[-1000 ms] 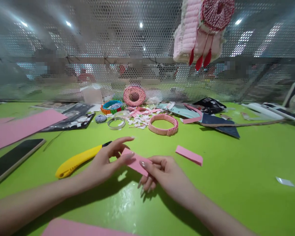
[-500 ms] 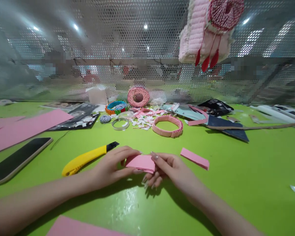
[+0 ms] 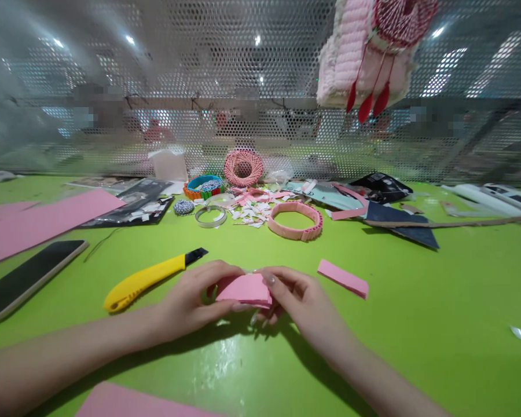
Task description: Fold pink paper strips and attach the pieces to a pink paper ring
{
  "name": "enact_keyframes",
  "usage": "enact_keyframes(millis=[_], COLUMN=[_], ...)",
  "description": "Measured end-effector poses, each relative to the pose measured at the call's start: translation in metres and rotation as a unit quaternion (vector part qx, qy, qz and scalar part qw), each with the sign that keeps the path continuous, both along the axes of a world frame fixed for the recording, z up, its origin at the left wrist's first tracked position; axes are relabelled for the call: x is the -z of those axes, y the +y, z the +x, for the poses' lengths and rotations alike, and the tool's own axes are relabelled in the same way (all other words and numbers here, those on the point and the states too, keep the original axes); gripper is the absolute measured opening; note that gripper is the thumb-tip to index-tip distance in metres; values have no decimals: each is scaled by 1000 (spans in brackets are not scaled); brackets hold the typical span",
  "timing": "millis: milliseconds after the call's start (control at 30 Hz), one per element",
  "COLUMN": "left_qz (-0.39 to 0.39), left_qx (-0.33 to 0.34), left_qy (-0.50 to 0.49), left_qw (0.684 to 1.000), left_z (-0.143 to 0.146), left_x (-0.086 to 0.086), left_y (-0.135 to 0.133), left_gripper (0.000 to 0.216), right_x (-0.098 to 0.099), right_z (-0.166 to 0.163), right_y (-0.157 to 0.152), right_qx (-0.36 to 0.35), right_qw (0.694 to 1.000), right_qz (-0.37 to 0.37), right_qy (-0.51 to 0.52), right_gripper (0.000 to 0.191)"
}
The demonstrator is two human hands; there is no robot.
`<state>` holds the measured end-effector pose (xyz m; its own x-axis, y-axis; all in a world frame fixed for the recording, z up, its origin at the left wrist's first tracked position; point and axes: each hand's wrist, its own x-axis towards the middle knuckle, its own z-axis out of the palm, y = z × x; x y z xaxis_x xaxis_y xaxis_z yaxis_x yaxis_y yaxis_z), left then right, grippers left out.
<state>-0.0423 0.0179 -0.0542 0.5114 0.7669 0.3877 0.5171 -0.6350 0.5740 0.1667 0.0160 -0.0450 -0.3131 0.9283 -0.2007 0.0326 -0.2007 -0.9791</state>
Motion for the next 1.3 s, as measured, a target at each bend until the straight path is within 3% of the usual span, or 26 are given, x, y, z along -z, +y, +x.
enact_keyframes(millis=[167,267,433,667,800,1000,1200,1300], left_qz=[11,41,121,188,275,353,372,374], left_qx=[-22,-32,-13,-9,-11,-4,-9,-4], left_qy=[-8,3,43,79,99,108,121,119], left_qw=[1000,999,992,979,956,929,920,920], left_z=[0,-1,-3,-3,-4,-4,-3,-3], left_x=[2,2,4,3,4,4,3,3], left_y=[0,0,0,0,2,4,3,3], left_gripper=[31,31,33,31,31,28,32,30], right_x=[-2,-3,-2,-5,-7,-3,-2,-3], right_z=[-1,-3,-1,0,-3,-4,-2,-3], right_y=[-1,-3,-5,-8,-16,-14,-15,-17], right_qx=[1,2,-34,-32,-16,-1,4,-13], right_qw=[1000,999,989,957,936,936,907,913], right_qz=[0,20,100,210,269,292,353,318], right_qy=[-12,-31,-105,-199,-225,-197,-228,-257], right_gripper=[56,48,29,23,21,15,17,23])
